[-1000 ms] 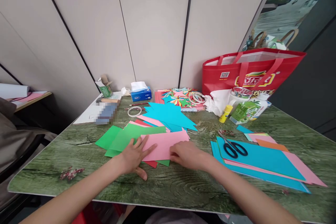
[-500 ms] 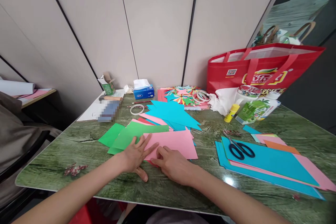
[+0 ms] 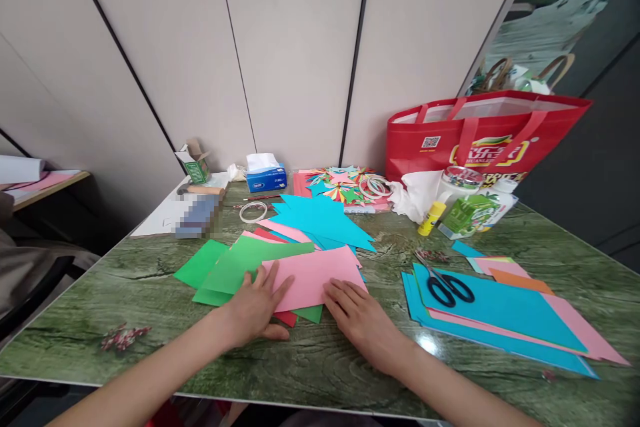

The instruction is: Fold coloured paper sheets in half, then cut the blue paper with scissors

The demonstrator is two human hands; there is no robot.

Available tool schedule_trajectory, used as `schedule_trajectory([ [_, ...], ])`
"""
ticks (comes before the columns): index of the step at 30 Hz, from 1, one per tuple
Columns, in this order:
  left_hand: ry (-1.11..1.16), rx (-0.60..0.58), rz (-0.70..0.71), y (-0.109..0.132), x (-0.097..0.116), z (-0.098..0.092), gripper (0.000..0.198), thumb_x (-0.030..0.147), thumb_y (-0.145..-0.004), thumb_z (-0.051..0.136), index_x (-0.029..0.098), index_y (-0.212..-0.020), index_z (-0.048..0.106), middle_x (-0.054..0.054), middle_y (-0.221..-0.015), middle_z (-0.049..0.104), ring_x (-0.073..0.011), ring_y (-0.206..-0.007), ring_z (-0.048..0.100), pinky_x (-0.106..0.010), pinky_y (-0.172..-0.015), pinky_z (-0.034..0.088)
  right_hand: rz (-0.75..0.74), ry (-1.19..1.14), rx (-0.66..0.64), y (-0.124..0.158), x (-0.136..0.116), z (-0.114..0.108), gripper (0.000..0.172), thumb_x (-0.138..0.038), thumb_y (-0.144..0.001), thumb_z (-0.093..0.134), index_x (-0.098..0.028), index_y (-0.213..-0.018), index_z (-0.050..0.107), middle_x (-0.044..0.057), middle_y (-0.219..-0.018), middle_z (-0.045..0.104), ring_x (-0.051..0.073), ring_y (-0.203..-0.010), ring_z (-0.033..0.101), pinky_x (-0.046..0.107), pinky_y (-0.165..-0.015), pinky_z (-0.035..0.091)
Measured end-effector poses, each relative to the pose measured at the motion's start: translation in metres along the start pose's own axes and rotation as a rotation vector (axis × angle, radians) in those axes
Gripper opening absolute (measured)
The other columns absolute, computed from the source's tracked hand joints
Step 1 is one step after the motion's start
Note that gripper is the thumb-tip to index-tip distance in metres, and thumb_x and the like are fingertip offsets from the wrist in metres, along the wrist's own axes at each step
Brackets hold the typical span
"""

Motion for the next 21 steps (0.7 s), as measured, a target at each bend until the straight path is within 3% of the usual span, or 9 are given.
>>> schedule_trajectory([
  [7, -0.049, 0.111, -0.009, 0.001, 0.002, -0.002, 0.078, 0.055, -0.073, 0.054, 0.022, -0.138, 0.027, -0.023, -0.142, 0.023, -0.0488, -0.12, 0.031, -0.065, -0.087, 0.029, -0.071, -0.007, 0.033, -0.005, 0.001, 0.012, 0.031, -0.005, -0.079, 0.048, -0.008, -0.108, 0.056, 0.016, -0.108, 0.063, 0.023, -0.099, 0.059, 0.036, -0.081, 0.048],
  [11, -0.069, 0.106, -0.026, 0.004, 0.003, -0.003, 0.077, 0.055, -0.071, 0.056, 0.024, -0.137, 0.03, -0.021, -0.141, 0.027, -0.0499, -0.117, 0.035, -0.067, -0.088, 0.028, -0.04, -0.038, 0.051, -0.013, 0.006, 0.001, 0.024, -0.006, -0.082, 0.044, -0.01, -0.1, 0.058, 0.014, -0.1, 0.066, 0.02, -0.088, 0.062, 0.033, -0.072, 0.05],
  [14, -0.127, 0.176, -0.032, 0.006, 0.001, -0.012, 0.056, 0.035, -0.083, 0.047, 0.028, -0.137, 0.03, -0.016, -0.141, 0.032, -0.0464, -0.123, 0.029, -0.068, -0.094, 0.017, -0.029, -0.041, 0.1, -0.022, 0.009, -0.016, 0.022, -0.007, -0.084, 0.041, -0.009, -0.096, 0.059, 0.013, -0.094, 0.067, 0.02, -0.082, 0.062, 0.032, -0.067, 0.049],
  [17, -0.185, 0.219, -0.007, 0.01, -0.006, -0.018, 0.068, 0.008, -0.076, 0.045, 0.028, -0.138, 0.025, -0.011, -0.142, 0.031, -0.0401, -0.129, 0.019, -0.064, -0.1, 0.008, -0.062, -0.046, 0.094, -0.028, 0.011, -0.024, 0.025, -0.007, -0.085, 0.039, -0.009, -0.1, 0.058, 0.013, -0.094, 0.067, 0.02, -0.084, 0.062, 0.031, -0.069, 0.048],
  [19, -0.184, 0.207, -0.037, 0.013, -0.022, -0.018, 0.079, -0.002, -0.068, 0.042, 0.029, -0.139, 0.023, -0.009, -0.142, 0.031, -0.0361, -0.13, 0.021, -0.06, -0.103, 0.012, -0.071, -0.047, 0.08, -0.029, 0.016, -0.022, 0.028, -0.007, -0.085, 0.037, -0.01, -0.104, 0.057, 0.014, -0.096, 0.067, 0.02, -0.085, 0.061, 0.031, -0.069, 0.048],
  [21, -0.13, 0.217, -0.078, 0.02, -0.043, -0.019, 0.081, -0.007, -0.068, 0.032, 0.028, -0.139, 0.019, -0.007, -0.142, 0.031, -0.0284, -0.127, 0.031, -0.05, -0.102, 0.027, -0.076, -0.049, 0.087, -0.028, 0.021, -0.018, 0.03, -0.007, -0.085, 0.036, -0.009, -0.107, 0.056, 0.014, -0.099, 0.067, 0.02, -0.086, 0.062, 0.03, -0.069, 0.048],
])
Point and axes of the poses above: each hand's wrist, its own y-axis away from the middle knuckle, its own z-axis out of the palm, x = y × z, the point moved 8 cm from there along -y, towards the middle knuckle
